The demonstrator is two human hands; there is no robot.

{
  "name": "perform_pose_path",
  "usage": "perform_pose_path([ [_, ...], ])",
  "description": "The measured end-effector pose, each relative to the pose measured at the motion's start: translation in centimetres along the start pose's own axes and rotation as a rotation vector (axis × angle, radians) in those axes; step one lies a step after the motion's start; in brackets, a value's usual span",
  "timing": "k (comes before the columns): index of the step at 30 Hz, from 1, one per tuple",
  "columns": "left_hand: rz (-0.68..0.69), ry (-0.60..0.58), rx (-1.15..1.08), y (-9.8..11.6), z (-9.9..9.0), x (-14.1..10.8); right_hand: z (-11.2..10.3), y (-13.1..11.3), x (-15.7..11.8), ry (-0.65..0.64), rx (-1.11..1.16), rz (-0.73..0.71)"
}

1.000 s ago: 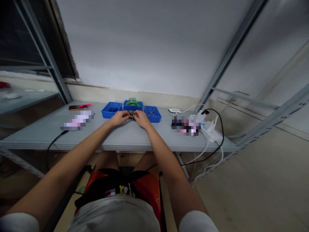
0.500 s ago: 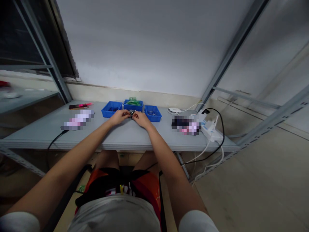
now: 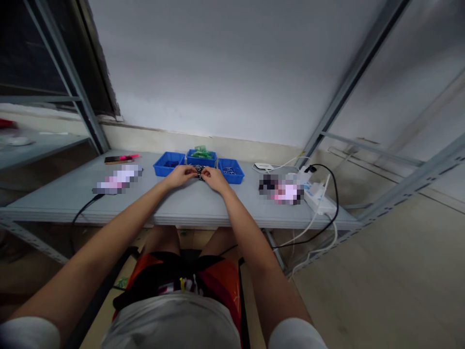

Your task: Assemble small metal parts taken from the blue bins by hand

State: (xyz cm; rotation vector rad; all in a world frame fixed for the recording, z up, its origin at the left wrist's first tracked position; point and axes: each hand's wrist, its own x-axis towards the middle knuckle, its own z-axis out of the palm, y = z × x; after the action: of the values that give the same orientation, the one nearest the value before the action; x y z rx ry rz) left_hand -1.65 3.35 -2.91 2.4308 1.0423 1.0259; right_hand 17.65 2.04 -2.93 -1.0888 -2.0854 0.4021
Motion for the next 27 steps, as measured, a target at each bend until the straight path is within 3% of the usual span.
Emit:
perform_pose_path([
  [3,0.025,0.055,-0.024,0.4,0.0,0.0,0.2,0.0,-0.1,-0.031,-0.019,0.002],
  [8,0.072,0.036,-0.002,0.8,0.0,0.0,0.4,-0.3,-0.2,-0.101,-0.057,-0.029],
  [17,-0.016,0.058,0.064,0.1,0.0,0.2,-0.1,-1.0,0.0,0.11,0.027,-0.043],
  [22,0.029,-0.033,0.04,-0.1,0.2,0.1,0.1,-1.2,0.0,0.104,0.034,-0.074],
  [27,0.008,-0.042,0.067,0.0,0.1,-0.1,0.1,-0.9,0.0,0.077,0.019,-0.032],
])
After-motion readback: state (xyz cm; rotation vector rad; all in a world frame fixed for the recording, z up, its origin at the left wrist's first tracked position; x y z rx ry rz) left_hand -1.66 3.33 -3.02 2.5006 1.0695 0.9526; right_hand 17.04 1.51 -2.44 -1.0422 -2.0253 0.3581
